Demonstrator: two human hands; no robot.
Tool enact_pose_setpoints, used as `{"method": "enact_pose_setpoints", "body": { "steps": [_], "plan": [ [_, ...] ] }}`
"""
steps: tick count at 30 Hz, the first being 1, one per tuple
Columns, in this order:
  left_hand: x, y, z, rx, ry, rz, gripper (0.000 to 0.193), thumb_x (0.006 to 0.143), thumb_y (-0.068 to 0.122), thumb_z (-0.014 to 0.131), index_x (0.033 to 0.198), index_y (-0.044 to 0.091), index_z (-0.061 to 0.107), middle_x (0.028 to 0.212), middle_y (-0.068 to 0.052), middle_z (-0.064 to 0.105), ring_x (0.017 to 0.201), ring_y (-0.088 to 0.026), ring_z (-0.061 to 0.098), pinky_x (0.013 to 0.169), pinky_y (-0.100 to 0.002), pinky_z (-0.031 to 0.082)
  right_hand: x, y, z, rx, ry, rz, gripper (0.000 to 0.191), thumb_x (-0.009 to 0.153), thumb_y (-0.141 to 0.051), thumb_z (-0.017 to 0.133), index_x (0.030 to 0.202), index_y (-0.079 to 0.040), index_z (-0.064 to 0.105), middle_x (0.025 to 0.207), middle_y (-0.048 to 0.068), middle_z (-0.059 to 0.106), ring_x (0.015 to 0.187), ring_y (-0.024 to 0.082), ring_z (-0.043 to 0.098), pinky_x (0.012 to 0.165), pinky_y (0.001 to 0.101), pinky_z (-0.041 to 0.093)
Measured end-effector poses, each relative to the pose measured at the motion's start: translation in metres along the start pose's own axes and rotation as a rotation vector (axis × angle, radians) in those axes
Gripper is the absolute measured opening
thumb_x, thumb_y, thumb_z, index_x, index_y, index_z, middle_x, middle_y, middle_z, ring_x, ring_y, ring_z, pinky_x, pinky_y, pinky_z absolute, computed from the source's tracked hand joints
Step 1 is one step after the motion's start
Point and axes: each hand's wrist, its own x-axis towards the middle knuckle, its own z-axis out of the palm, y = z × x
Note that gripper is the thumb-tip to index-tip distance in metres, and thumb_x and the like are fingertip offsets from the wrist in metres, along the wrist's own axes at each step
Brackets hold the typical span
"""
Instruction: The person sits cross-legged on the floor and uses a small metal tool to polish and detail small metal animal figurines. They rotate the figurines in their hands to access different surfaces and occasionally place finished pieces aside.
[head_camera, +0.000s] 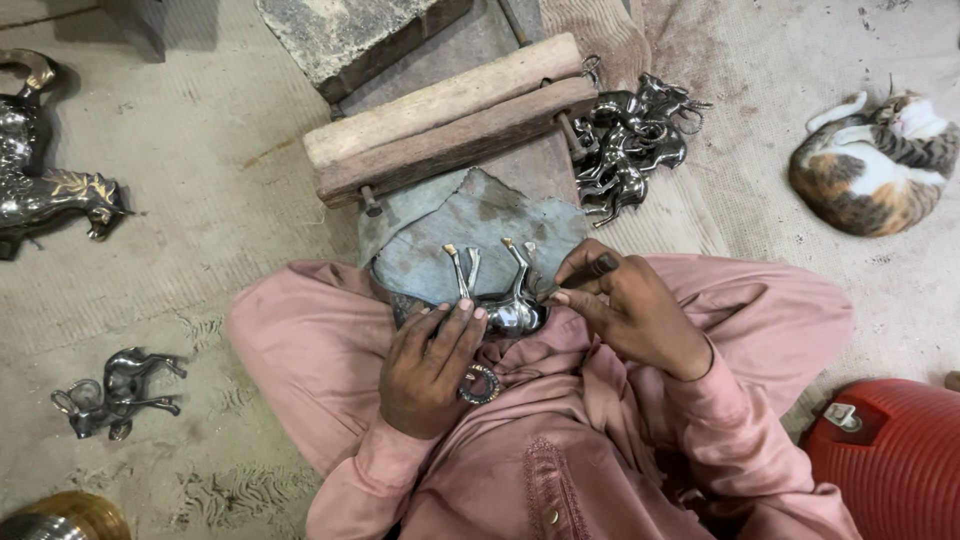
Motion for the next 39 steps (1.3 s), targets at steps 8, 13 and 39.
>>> {"method": "enact_pose_setpoints", "body": {
  "steps": [8, 13, 39],
  "plan": [
    [0.009, 0.007, -0.007, -0.032, -0.020, -0.014, 0.051, 0.085, 0.020, 0.070, 0.132, 0.000, 0.066, 0.135, -0.015, 0.063, 0.115, -0.035, 0.065, 0.103, -0.051, 0.051, -0.023, 0.009, 0.008, 0.090, 0.153, -0.183, 0.014, 0.093, -0.002, 0.071, 0.104, 0.002, 0.063, 0.092, 0.007, 0.068, 0.078, 0.015, 0.073, 0.067, 0.0265, 0.056],
    [0.015, 0.016, -0.013, -0.012, -0.044, -0.081, 0.048, 0.089, 0.007, 0.072, 0.136, 0.004, 0.066, 0.137, -0.013, 0.066, 0.119, -0.032, 0.067, 0.108, -0.047, 0.052, -0.033, 0.017, 0.014, 0.076, 0.245, -0.260, 0.013, 0.093, 0.001, 0.071, 0.106, 0.002, 0.067, 0.097, 0.009, 0.067, 0.079, 0.016, 0.070, 0.069, 0.0270, 0.054],
    [0.105, 0.013, -0.053, -0.200, -0.235, -0.307, 0.033, 0.084, 0.015, 0.076, 0.116, 0.008, 0.076, 0.113, -0.010, 0.076, 0.092, -0.032, 0.075, 0.075, -0.037, 0.059, -0.019, 0.031, 0.031, 0.694, 0.435, -0.233, 0.014, 0.104, 0.001, 0.057, 0.115, 0.003, 0.049, 0.109, 0.022, 0.074, 0.112, 0.028, 0.075, 0.098, 0.0344, 0.062]
  ]
}}
